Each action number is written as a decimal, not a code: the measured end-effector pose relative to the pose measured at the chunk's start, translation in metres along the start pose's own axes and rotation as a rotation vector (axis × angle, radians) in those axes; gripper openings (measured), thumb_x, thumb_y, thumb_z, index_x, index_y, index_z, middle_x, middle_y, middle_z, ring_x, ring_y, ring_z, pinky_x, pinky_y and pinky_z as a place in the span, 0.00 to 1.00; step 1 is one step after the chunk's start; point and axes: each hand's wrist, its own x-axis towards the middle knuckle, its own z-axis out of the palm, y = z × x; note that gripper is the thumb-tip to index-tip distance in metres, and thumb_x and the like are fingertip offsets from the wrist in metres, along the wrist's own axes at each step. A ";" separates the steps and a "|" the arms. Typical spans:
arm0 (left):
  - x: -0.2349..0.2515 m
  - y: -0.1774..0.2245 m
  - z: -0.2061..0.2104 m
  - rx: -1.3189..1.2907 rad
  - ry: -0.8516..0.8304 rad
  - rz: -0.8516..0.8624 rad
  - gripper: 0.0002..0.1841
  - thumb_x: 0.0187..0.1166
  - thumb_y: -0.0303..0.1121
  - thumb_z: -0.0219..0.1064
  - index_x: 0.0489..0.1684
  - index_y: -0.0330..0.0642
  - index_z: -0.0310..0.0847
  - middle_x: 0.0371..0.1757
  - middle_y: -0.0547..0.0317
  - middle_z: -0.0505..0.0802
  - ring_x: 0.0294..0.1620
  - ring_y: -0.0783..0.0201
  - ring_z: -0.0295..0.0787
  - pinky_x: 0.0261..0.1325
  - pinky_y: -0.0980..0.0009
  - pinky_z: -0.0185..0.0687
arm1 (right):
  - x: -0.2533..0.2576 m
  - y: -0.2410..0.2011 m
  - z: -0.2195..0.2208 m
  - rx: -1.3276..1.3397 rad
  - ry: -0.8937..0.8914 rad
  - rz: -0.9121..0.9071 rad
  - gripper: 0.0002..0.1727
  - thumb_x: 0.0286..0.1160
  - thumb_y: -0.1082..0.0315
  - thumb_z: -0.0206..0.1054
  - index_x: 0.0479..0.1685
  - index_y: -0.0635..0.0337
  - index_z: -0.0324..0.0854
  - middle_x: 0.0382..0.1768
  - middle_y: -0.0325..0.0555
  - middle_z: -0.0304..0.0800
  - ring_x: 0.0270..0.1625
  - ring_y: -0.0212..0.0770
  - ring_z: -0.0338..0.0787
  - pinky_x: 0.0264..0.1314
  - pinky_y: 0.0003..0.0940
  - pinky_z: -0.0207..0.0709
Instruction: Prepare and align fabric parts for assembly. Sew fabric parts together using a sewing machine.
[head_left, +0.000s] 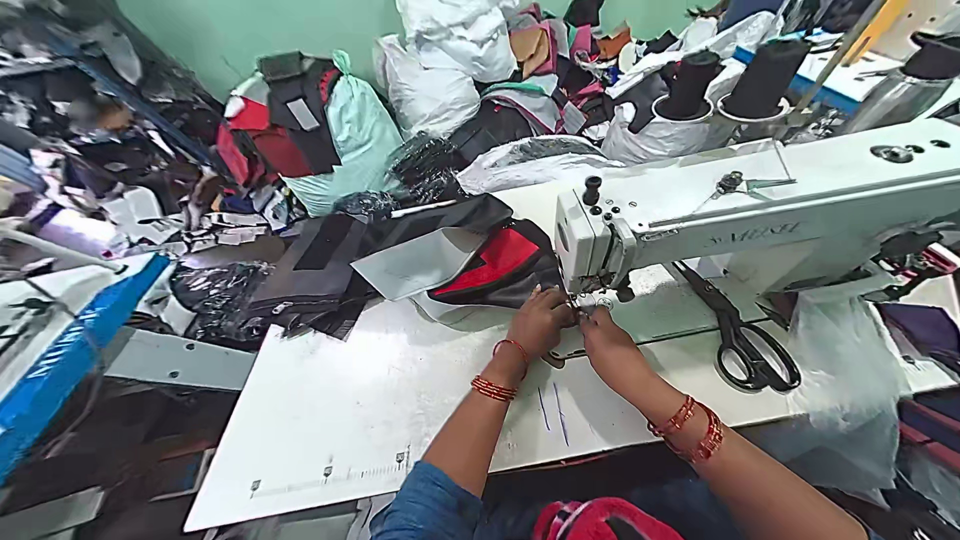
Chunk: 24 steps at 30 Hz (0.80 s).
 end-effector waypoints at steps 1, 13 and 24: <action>-0.002 -0.002 0.002 0.018 0.054 0.020 0.12 0.73 0.17 0.62 0.45 0.30 0.93 0.59 0.37 0.94 0.71 0.37 0.86 0.83 0.40 0.67 | -0.001 0.003 0.002 0.042 0.046 -0.026 0.22 0.87 0.76 0.51 0.75 0.72 0.76 0.74 0.71 0.74 0.62 0.62 0.89 0.65 0.49 0.82; 0.000 -0.045 -0.131 0.544 0.414 -0.544 0.30 0.78 0.34 0.68 0.84 0.46 0.74 0.86 0.32 0.72 0.91 0.25 0.52 0.84 0.18 0.30 | -0.086 0.165 -0.023 0.024 0.627 -0.023 0.18 0.78 0.79 0.60 0.62 0.79 0.84 0.61 0.87 0.79 0.66 0.88 0.78 0.69 0.78 0.67; 0.023 -0.027 -0.231 0.549 0.238 -0.853 0.17 0.88 0.35 0.58 0.55 0.29 0.87 0.57 0.27 0.91 0.62 0.28 0.87 0.60 0.27 0.77 | -0.101 0.171 -0.028 0.033 0.490 0.093 0.35 0.71 0.79 0.73 0.81 0.76 0.69 0.63 0.87 0.79 0.68 0.87 0.77 0.70 0.78 0.68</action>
